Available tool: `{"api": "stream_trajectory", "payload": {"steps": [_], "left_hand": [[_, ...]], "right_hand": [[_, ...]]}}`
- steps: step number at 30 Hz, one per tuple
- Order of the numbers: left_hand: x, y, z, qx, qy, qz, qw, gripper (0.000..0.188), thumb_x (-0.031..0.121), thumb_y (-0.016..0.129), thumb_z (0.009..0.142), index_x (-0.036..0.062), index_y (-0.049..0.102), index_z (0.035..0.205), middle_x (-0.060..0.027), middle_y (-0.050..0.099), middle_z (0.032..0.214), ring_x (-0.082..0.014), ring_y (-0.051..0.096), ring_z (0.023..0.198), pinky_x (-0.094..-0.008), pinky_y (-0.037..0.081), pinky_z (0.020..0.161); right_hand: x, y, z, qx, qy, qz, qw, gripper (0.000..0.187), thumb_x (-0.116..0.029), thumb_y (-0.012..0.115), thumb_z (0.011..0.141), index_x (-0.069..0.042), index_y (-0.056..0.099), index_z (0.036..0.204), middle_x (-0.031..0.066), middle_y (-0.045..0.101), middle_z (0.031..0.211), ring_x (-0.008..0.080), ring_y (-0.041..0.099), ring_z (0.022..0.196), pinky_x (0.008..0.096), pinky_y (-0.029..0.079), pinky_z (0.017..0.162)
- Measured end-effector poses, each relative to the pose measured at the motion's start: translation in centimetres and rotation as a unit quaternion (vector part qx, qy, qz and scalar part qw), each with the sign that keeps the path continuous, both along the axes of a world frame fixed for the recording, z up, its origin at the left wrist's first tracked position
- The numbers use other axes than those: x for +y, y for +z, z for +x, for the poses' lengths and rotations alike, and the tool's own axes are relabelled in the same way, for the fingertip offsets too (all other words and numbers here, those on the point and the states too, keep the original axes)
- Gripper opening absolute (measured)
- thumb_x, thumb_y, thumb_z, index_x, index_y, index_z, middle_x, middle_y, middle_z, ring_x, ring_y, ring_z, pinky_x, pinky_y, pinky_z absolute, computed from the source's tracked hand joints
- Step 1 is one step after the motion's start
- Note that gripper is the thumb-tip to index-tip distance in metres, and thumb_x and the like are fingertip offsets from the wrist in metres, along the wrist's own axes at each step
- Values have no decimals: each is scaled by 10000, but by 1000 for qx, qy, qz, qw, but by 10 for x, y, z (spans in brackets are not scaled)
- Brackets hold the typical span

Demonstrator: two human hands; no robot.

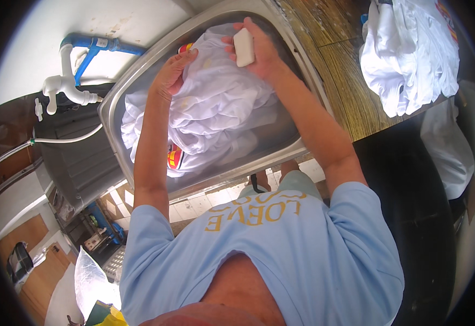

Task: The person washes white shirts in a sink by hand, applying a bar of soap to the fabric and pouring liquid from a purple bottle into the sink.

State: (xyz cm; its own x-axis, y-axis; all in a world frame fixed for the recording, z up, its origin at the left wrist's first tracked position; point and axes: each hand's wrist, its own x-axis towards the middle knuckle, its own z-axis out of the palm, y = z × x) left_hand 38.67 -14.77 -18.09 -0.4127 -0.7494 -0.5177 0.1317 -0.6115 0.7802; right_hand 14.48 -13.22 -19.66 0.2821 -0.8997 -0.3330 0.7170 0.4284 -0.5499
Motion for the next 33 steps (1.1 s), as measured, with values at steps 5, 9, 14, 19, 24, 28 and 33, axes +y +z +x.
{"api": "stream_trajectory", "payload": {"steps": [5, 9, 14, 19, 24, 28, 33], "left_hand": [[18, 7, -19, 84, 85, -17, 993, 318, 264, 634, 898, 47, 607, 1129, -43, 651, 1052, -158, 626, 963, -293, 517, 833], [36, -21, -25, 314, 138, -68, 937, 344, 252, 552, 935, 77, 531, 1230, -49, 592, 1165, -186, 576, 1089, -321, 499, 898], [53, -11, -61, 217, 273, 1, 937, 356, 310, 445, 982, 106, 481, 1271, -54, 530, 1254, -224, 514, 1176, -368, 455, 977], [37, -63, -25, 281, 199, -112, 932, 376, 353, 444, 983, 93, 486, 1252, -55, 534, 1208, -235, 499, 1157, -383, 451, 943], [36, 15, -54, 147, 288, 29, 946, 342, 331, 548, 943, 39, 590, 1116, -75, 619, 1097, -186, 609, 992, -319, 511, 843], [37, 48, 16, 106, 264, 22, 958, 357, 320, 586, 916, 49, 593, 1148, -76, 627, 1107, -200, 611, 1011, -346, 516, 862], [59, 94, 44, -179, 325, -173, 912, 257, 270, 577, 927, 40, 634, 1028, -38, 628, 905, -132, 598, 807, -277, 498, 742]], "right_hand": [[19, 26, 70, 372, -172, -265, 873, 432, -407, 534, 918, -88, 511, 1208, 143, 582, 1145, 256, 570, 993, 356, 474, 816], [31, 32, 94, 596, -188, -531, 572, 382, -325, 568, 886, -83, 530, 1179, 128, 581, 1093, 311, 551, 998, 388, 445, 854], [18, 9, 93, 579, -110, -357, 725, 295, -277, 610, 856, -115, 567, 1098, 120, 580, 1059, 308, 549, 1012, 403, 436, 865], [53, 42, 110, 572, -185, -497, 626, 296, -333, 687, 769, -165, 624, 1004, 114, 571, 1056, 348, 512, 1027, 460, 409, 887], [16, 20, 100, 364, -139, -192, 901, 239, -220, 579, 906, -76, 539, 1093, 96, 592, 1016, 202, 582, 955, 334, 459, 807], [-1, 61, 51, 154, -4, -53, 987, 218, -197, 597, 899, -78, 530, 1069, 66, 592, 1005, 155, 581, 942, 310, 462, 790], [-31, 73, -57, 631, -57, -412, 655, 255, -174, 651, 842, -113, 531, 1058, 69, 570, 1026, 216, 564, 980, 352, 457, 815]]}}
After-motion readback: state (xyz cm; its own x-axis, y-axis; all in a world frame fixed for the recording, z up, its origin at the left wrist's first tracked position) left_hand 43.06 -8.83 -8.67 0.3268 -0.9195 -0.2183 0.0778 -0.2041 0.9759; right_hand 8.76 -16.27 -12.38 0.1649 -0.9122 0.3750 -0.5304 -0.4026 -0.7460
